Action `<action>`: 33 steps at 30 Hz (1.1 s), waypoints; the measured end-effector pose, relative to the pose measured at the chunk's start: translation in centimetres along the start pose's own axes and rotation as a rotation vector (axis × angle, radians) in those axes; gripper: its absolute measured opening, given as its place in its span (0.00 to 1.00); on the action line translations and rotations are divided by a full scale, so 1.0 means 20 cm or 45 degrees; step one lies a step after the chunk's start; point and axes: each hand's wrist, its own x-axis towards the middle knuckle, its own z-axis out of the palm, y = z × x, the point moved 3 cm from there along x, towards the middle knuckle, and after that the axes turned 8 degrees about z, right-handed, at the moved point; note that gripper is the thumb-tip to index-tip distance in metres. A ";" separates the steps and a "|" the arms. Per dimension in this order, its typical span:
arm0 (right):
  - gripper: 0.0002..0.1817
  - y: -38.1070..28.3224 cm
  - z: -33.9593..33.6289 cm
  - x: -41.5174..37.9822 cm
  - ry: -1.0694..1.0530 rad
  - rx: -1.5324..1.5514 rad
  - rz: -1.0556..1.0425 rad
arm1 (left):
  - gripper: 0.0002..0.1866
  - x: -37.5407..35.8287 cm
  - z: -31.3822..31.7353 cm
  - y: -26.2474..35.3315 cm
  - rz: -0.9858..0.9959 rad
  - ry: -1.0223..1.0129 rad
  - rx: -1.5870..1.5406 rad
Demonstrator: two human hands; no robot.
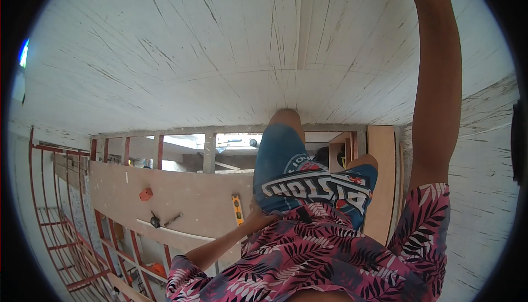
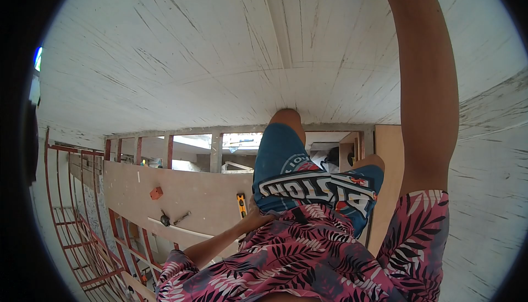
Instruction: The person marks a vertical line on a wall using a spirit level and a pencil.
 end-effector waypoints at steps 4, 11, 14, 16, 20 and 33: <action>0.13 -0.11 -0.02 0.10 -0.261 -0.171 0.565 | 0.70 0.01 0.00 -0.01 0.066 0.022 0.041; 0.13 0.00 0.00 0.00 -0.006 -0.004 -0.005 | 0.70 0.01 0.01 -0.04 0.033 0.060 0.015; 0.13 -0.05 -0.02 0.01 0.049 0.019 0.005 | 0.74 0.01 0.01 -0.03 -0.028 -0.003 -0.006; 0.12 -0.06 -0.04 0.06 -0.216 0.007 0.338 | 0.73 0.01 -0.01 0.00 0.008 -0.010 -0.024; 0.13 0.01 -0.01 0.03 -0.011 0.042 -0.005 | 0.72 -0.01 -0.03 0.07 -0.026 -0.048 -0.115; 0.13 0.05 -0.04 0.06 -0.185 0.267 0.109 | 0.66 0.00 0.00 0.01 0.166 0.113 0.066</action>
